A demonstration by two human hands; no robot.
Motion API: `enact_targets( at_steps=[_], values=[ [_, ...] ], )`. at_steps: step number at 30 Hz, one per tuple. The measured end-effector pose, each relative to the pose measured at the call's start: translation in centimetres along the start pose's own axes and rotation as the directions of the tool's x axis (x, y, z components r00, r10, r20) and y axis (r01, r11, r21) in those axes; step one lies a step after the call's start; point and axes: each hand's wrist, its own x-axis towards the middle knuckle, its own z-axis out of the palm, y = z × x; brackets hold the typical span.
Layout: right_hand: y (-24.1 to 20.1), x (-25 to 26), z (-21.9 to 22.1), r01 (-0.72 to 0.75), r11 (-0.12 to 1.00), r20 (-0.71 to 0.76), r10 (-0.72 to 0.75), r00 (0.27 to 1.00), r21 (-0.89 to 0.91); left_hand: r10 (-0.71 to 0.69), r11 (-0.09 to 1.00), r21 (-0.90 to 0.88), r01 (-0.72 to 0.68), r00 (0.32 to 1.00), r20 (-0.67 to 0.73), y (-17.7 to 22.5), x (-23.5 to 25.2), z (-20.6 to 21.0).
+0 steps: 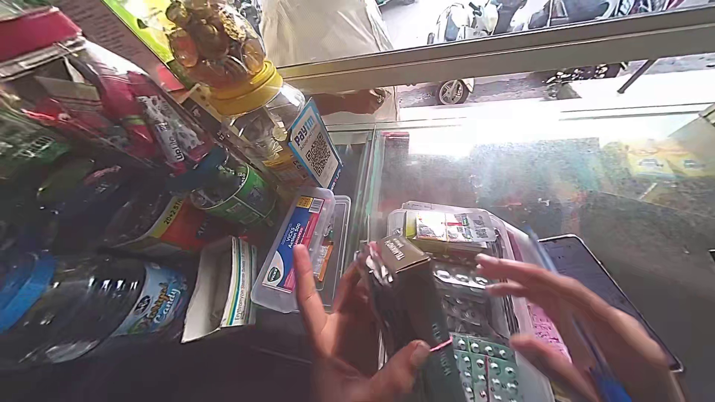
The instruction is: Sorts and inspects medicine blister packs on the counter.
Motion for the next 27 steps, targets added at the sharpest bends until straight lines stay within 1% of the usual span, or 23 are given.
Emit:
enact_targets(
  at_steps=[1,2,4,5,6,8,9,12,16,18,20,23,25,27],
  values=[
    [-1.2,-0.1,1.3,-0.032,0.996,0.037,0.029,0.999,0.082,-0.024,0.999,-0.038,0.023,1.000,-0.016,-0.5,0.2,0.9],
    [-2.1,-0.2,2.4,-0.059,0.992,0.047,0.055,0.997,0.109,-0.042,0.997,-0.063,0.041,0.999,-0.023,-1.0,0.4,1.8],
    [-1.6,0.1,3.7,-0.077,0.994,-0.013,0.078,0.997,0.079,-0.080,0.993,-0.082,0.083,0.996,0.041,-1.3,0.8,2.6],
    [-0.7,0.2,3.8,-0.084,0.989,-0.037,0.089,0.995,0.125,-0.102,0.989,-0.098,0.111,0.991,0.086,-1.2,0.9,2.6],
    [-0.2,0.2,3.5,-0.103,0.970,-0.043,0.115,0.992,0.220,-0.139,0.981,-0.121,0.153,0.983,0.123,-1.1,1.0,2.4],
    [-0.3,0.0,2.8,-0.144,0.919,-0.048,0.173,0.984,0.367,-0.207,0.962,-0.143,0.232,0.963,0.173,-1.1,1.1,2.0],
    [-0.5,-0.1,2.8,-0.145,0.906,-0.060,0.183,0.981,0.399,-0.229,0.956,-0.138,0.257,0.954,0.191,-1.2,1.1,1.9],
    [-0.8,-0.3,2.9,-0.128,0.907,-0.076,0.172,0.982,0.401,-0.236,0.960,-0.103,0.259,0.952,0.193,-1.4,1.0,2.1],
    [-1.0,-0.3,3.2,-0.122,0.897,-0.077,0.170,0.982,0.425,-0.224,0.959,-0.129,0.253,0.952,0.209,-1.7,1.0,2.0],
    [-1.0,-0.4,3.2,-0.114,0.894,-0.070,0.159,0.985,0.434,-0.264,0.949,-0.109,0.296,0.936,0.234,-1.4,0.9,1.8],
    [-1.2,-0.4,3.3,-0.103,0.907,-0.058,0.139,0.989,0.408,-0.327,0.930,-0.071,0.360,0.902,0.280,-1.1,0.7,1.8],
    [-1.5,-0.4,3.5,-0.080,0.916,-0.056,0.111,0.992,0.393,-0.399,0.893,-0.097,0.439,0.873,0.281,-0.3,0.3,2.4],
    [-1.5,-0.5,3.5,-0.076,0.915,-0.065,0.111,0.992,0.395,-0.385,0.891,-0.128,0.435,0.876,0.291,-0.2,0.2,2.4],
    [-1.5,-0.6,3.5,-0.070,0.918,-0.066,0.104,0.992,0.391,-0.326,0.912,-0.140,0.385,0.890,0.318,-0.5,0.1,2.1]
  ],
)
